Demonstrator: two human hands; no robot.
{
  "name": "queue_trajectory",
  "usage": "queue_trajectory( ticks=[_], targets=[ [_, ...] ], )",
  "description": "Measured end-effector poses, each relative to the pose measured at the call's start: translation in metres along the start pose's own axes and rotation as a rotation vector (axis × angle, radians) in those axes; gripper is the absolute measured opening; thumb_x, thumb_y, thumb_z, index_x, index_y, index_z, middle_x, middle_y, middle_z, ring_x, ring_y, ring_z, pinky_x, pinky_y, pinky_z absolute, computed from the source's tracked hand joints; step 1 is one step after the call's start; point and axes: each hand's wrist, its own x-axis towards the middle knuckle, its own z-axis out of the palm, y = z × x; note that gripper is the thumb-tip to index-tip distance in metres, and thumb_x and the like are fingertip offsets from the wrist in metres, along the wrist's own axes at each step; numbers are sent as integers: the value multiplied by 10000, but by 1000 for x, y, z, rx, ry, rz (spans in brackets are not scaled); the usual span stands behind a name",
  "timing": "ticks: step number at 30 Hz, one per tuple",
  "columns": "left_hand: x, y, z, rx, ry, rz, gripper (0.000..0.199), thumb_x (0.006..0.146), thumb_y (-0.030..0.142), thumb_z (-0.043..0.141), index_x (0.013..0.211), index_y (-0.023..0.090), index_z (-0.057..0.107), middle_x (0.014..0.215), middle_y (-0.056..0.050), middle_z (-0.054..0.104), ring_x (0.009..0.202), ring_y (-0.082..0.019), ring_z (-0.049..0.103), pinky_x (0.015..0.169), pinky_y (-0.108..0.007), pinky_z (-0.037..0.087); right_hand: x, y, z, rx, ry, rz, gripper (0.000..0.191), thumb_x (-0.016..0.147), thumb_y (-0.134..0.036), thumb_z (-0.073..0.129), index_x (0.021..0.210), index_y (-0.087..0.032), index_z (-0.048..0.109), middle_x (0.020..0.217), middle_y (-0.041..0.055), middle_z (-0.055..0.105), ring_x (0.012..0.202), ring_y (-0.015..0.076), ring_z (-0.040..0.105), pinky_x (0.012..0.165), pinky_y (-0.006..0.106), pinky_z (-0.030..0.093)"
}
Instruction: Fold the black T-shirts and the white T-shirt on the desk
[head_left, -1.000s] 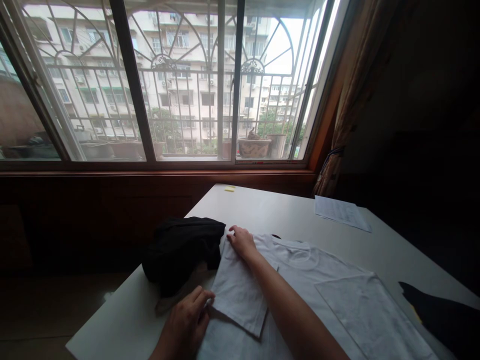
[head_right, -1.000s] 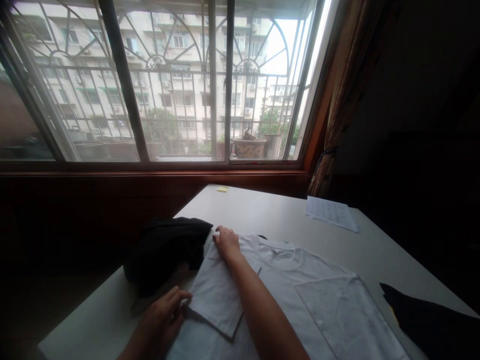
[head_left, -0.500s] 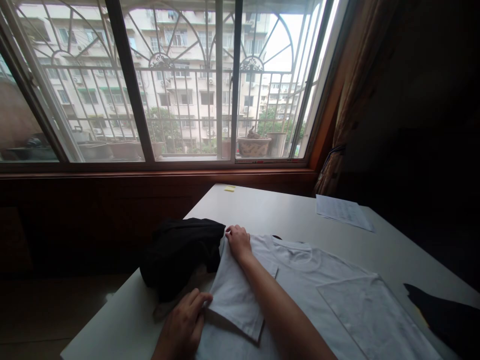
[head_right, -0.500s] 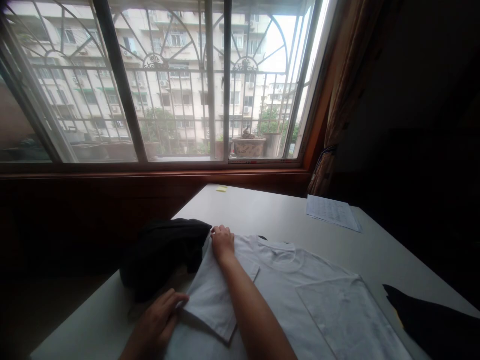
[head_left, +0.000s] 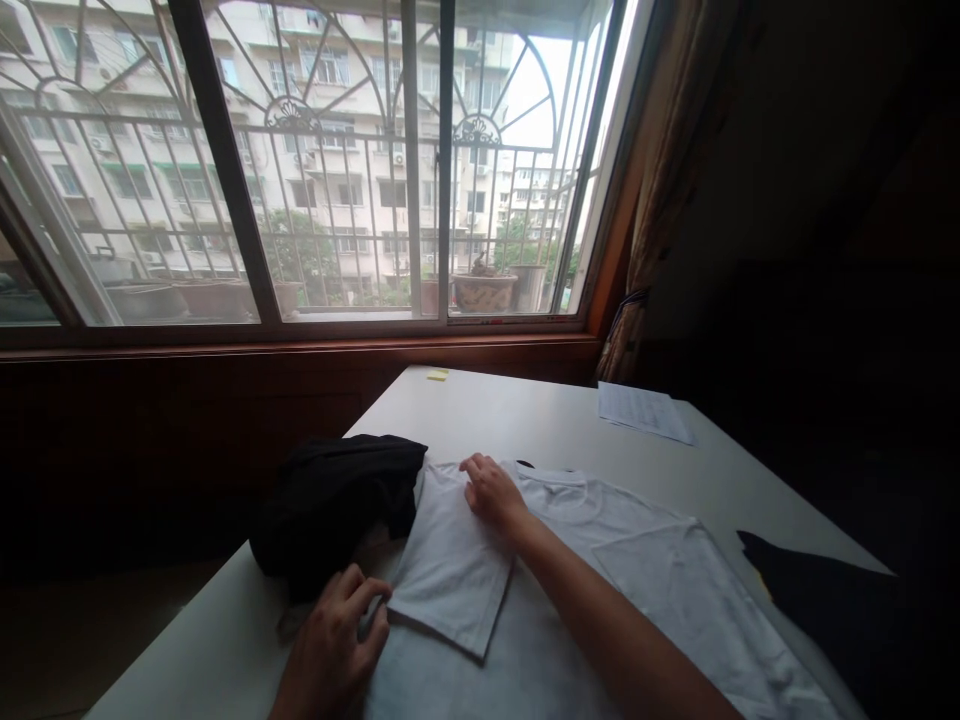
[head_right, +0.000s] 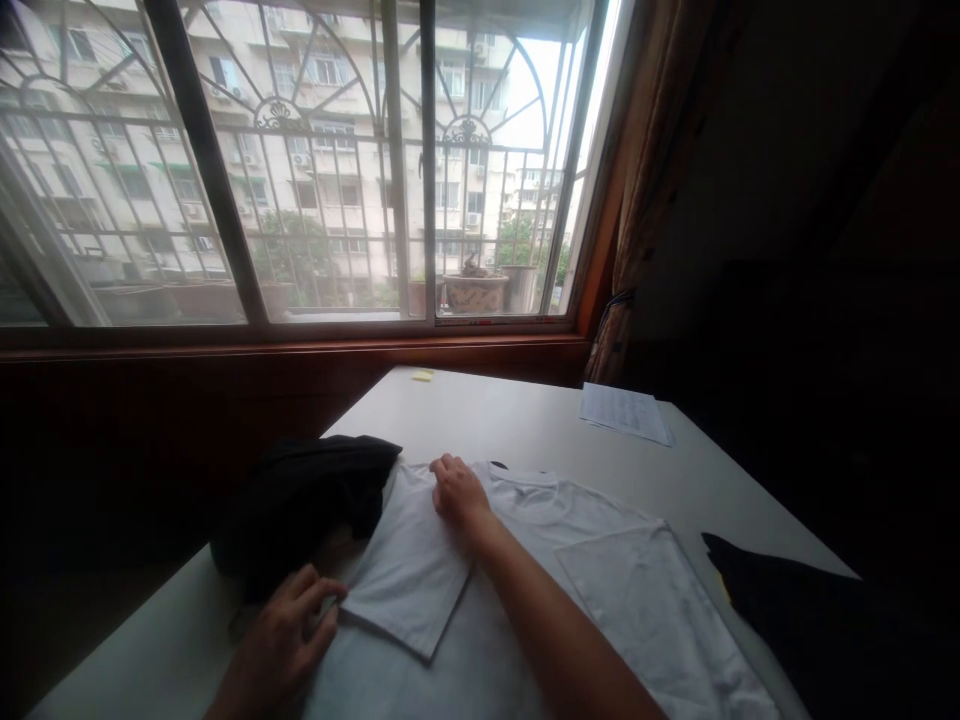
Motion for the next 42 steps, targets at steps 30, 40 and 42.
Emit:
queue_trajectory(
  ticks=[30, 40, 42],
  targets=[
    [200, 77, 130, 363, -206, 99, 604, 1002, 494, 326, 1517, 187, 398, 1627, -115, 286, 1506, -337, 226, 1169, -630, 190, -154, 195, -70, -163, -206, 456, 678, 1009, -503, 255, 1574, -130, 290, 1655, 64, 214, 1526, 200, 167, 1233, 377, 123],
    [205, 74, 133, 357, -156, 170, 572, 1007, 446, 326, 1501, 174, 425, 1644, -90, 260, 1513, -339, 186, 1186, -603, 177, -151, 202, -67, -178, -39, 406, 593, 990, -437, 356, 1482, -124, 462, 1581, 103, 394, 1441, 230, 341, 1193, 364, 237],
    [205, 75, 131, 353, -133, 236, 540, 1011, 392, 334, 1480, 154, 456, 1613, -94, 340, 1497, -299, 241, 1213, -504, 188, -150, 202, -68, -180, 5, 394, 532, 986, -397, 372, 1422, -141, 538, 1519, 108, 475, 1377, 238, 408, 1156, 357, 298]
  ],
)
